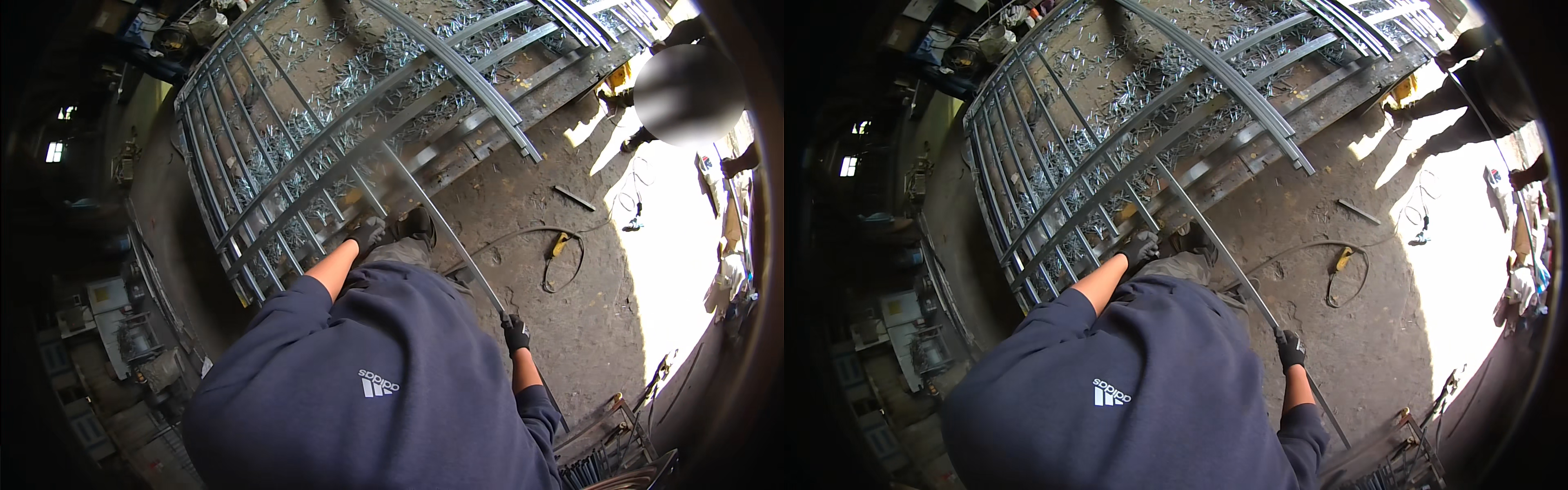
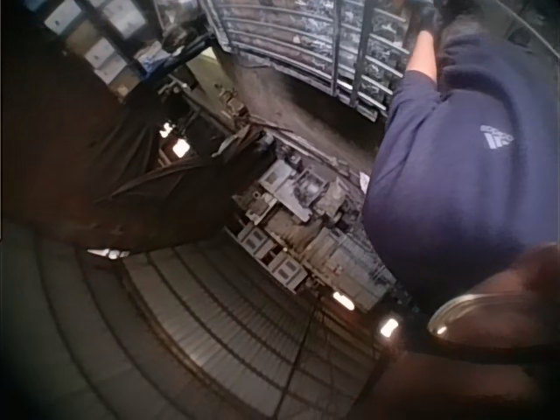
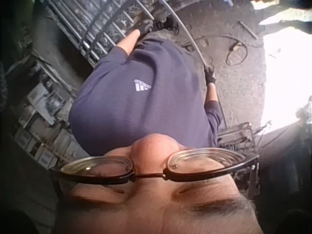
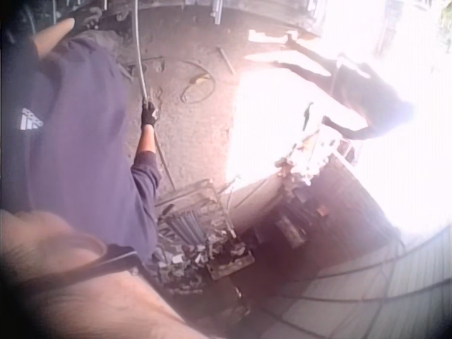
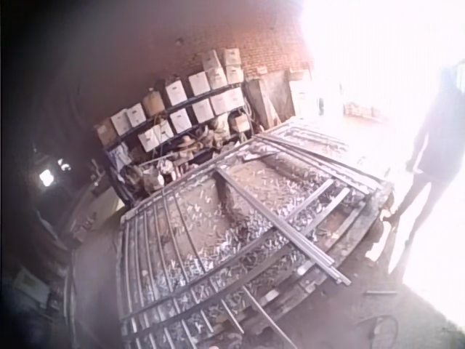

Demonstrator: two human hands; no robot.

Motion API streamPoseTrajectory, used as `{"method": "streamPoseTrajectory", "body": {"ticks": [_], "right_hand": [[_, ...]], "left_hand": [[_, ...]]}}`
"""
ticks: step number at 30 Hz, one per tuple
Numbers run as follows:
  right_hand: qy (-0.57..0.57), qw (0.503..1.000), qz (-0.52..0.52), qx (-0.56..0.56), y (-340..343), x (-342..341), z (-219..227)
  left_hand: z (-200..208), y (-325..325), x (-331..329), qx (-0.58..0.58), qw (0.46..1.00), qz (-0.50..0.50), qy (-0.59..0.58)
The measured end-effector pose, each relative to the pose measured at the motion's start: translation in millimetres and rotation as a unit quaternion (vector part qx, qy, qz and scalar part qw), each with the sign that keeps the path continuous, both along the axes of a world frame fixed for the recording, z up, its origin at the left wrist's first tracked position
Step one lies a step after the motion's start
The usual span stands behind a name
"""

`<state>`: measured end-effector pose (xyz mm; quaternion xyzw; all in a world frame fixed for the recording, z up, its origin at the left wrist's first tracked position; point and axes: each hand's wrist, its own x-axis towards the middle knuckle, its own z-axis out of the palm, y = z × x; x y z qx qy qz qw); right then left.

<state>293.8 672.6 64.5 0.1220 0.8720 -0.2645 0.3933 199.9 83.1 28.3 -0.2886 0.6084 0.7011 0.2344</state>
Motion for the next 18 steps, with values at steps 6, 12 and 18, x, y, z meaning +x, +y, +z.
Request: {"method": "streamPoseTrajectory", "body": {"ticks": [6,12,18], "right_hand": [[0.004,1.0,-0.026,-0.017,-39,-18,20],[0.005,0.997,-0.059,-0.044,-68,-26,9],[-0.005,0.986,-0.134,-0.097,-77,-41,-10]], "left_hand": [[-8,-55,67,-0.123,0.987,-0.089,-0.061],[8,-63,111,-0.223,0.97,-0.063,-0.073],[3,-76,114,-0.154,0.982,-0.038,-0.099]]}}
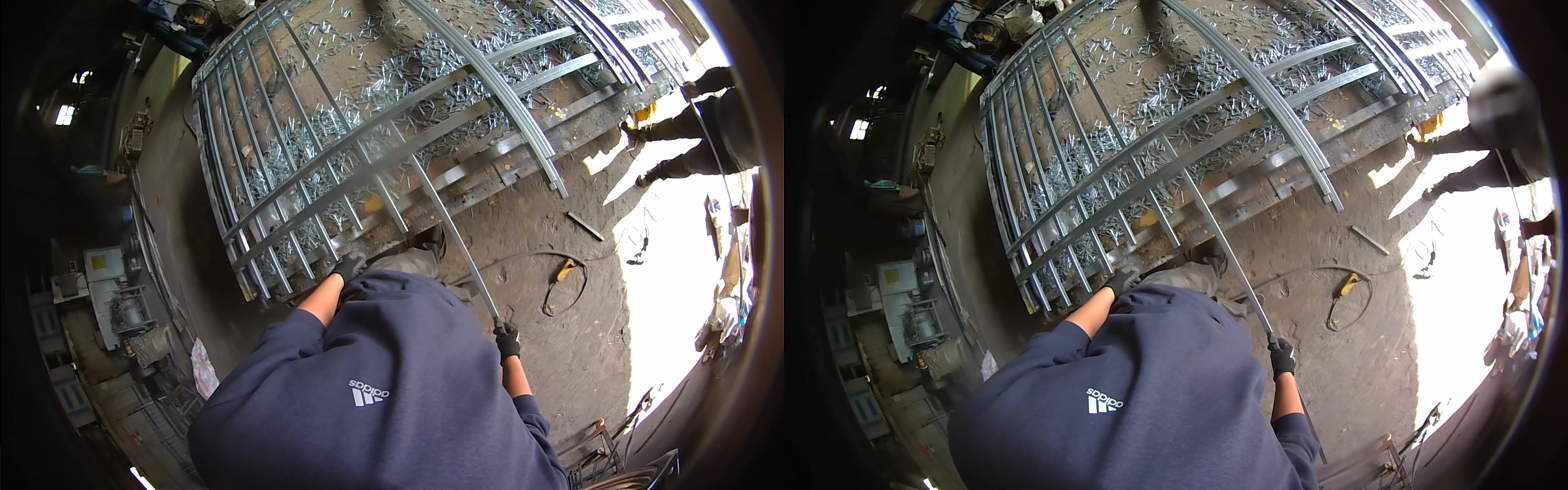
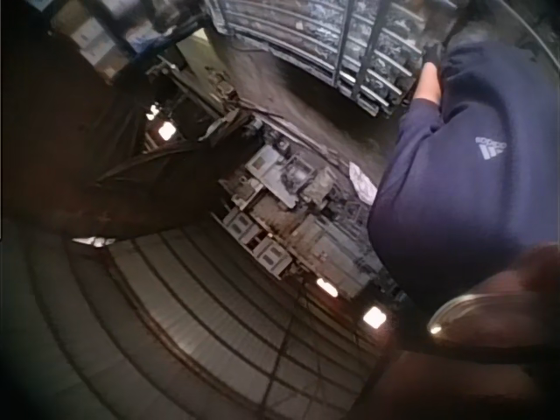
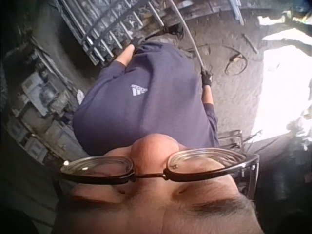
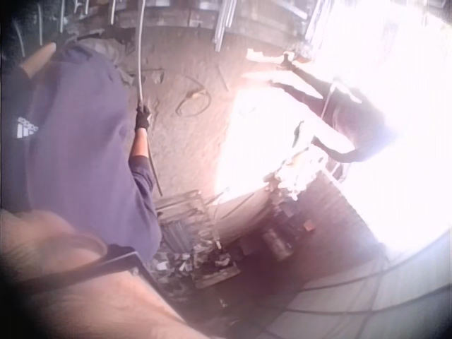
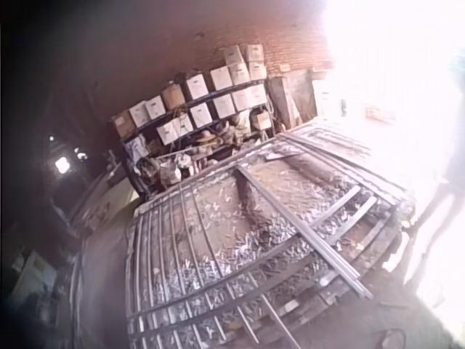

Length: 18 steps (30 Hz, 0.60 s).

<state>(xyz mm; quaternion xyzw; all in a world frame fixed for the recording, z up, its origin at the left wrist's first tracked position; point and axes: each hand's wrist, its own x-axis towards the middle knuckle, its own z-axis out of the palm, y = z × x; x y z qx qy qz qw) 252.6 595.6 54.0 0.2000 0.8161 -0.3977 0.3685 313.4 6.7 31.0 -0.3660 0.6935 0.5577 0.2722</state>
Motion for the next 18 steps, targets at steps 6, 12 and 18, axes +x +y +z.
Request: {"method": "streamPoseTrajectory", "body": {"ticks": [6,12,18], "right_hand": [[-0.04,0.999,0.028,0.023,-77,-49,-6],[0.166,0.926,0.092,-0.326,-301,-213,-7],[0.3,0.885,0.165,-0.317,-276,-234,-11]], "left_hand": [[10,-14,-20,-0.045,0.988,-0.122,0.081],[18,-34,-10,-0.179,0.94,-0.244,0.16],[30,-43,2,0.023,0.99,0.108,0.09]]}}
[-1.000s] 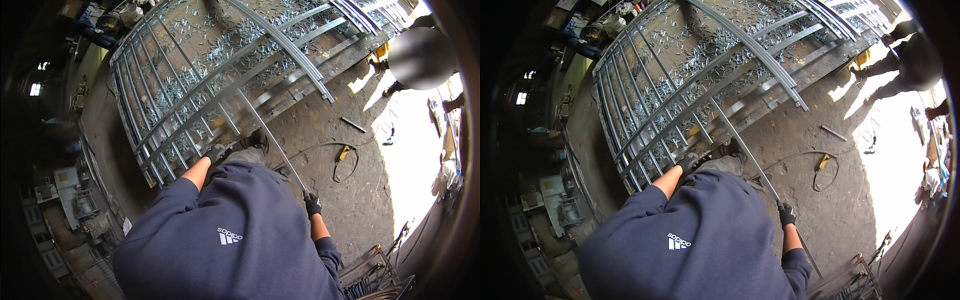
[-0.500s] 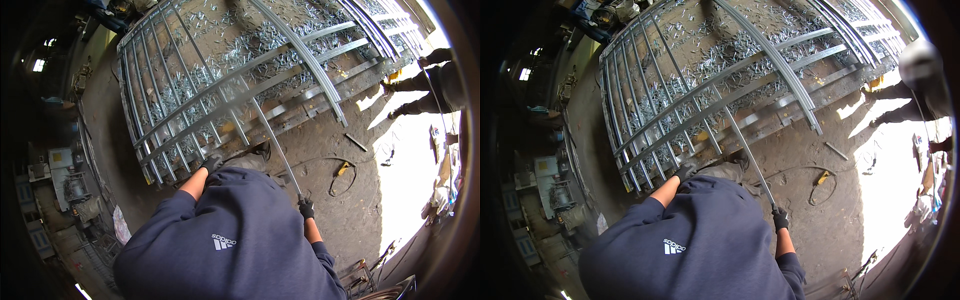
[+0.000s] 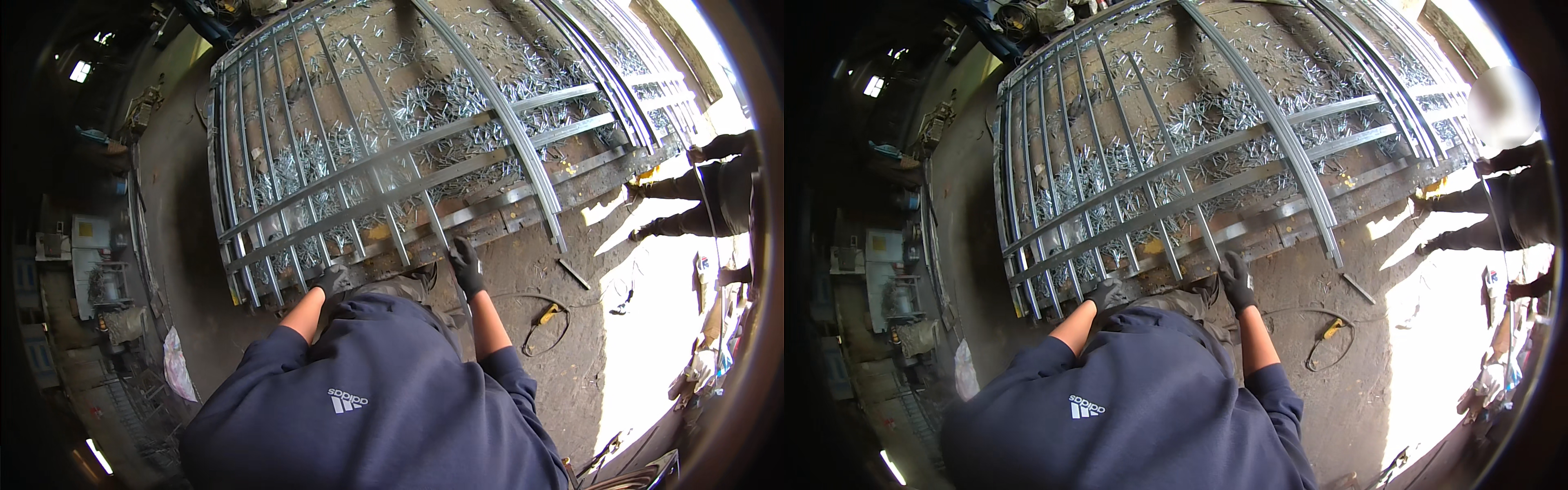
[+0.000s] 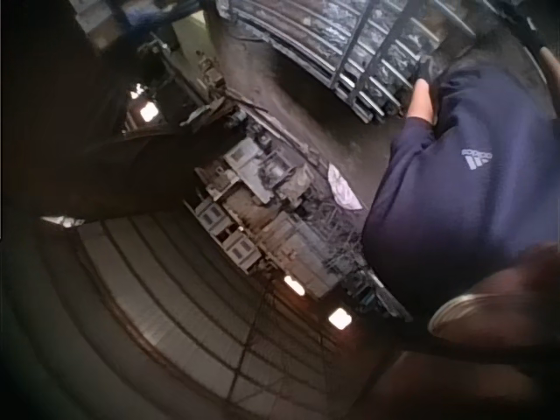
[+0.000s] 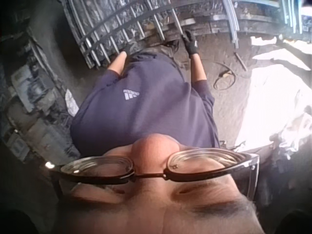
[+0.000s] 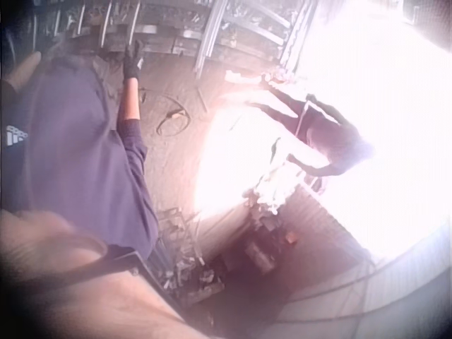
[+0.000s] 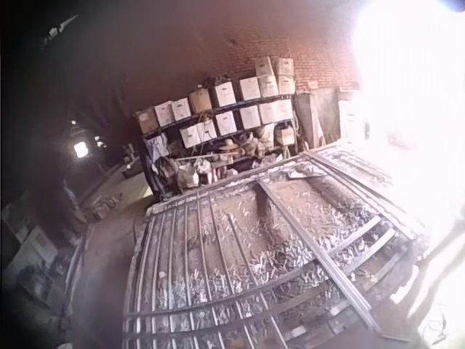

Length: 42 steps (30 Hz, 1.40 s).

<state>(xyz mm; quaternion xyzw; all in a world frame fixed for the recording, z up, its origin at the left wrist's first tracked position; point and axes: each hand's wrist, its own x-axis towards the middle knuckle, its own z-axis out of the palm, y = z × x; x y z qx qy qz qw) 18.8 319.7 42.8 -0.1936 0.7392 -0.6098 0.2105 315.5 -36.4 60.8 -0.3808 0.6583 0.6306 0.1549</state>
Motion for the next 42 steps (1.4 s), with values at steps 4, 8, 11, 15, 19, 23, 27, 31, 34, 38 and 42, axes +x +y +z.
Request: {"method": "streamPoseTrajectory", "body": {"ticks": [4,8,11,15,19,23,27,31,34,38,42], "right_hand": [[-0.239,0.954,-0.024,0.181,130,90,-11],[-0.464,0.877,-0.108,0.066,189,142,-1],[-0.374,0.923,-0.058,0.071,173,138,4],[-0.373,0.921,-0.071,0.09,121,121,-2],[-0.308,0.941,-0.078,0.118,64,84,-23],[-0.273,0.948,-0.084,0.14,18,56,-49],[-0.261,0.946,-0.108,0.161,9,57,-54],[-0.249,0.943,-0.115,0.187,12,58,-34],[-0.237,0.941,-0.114,0.212,8,53,-13],[-0.201,0.952,-0.111,0.203,10,55,3],[-0.194,0.956,-0.106,0.193,4,50,-7]], "left_hand": [[-9,13,20,0.094,0.982,0.152,-0.066],[-33,20,55,-0.128,0.967,-0.215,-0.051],[-41,25,79,-0.346,0.84,-0.419,0.004],[-31,29,87,-0.334,0.868,-0.36,0.071],[-8,37,71,0.082,0.986,0.112,-0.09],[23,43,54,0.07,0.988,0.129,-0.053],[41,46,52,0.055,0.984,0.151,-0.072],[36,43,72,0.054,0.981,0.138,-0.128],[30,35,86,-0.001,0.989,0.08,-0.126],[36,29,96,0.01,0.982,0.084,-0.171],[51,28,95,-0.053,0.97,0.087,-0.219]]}}
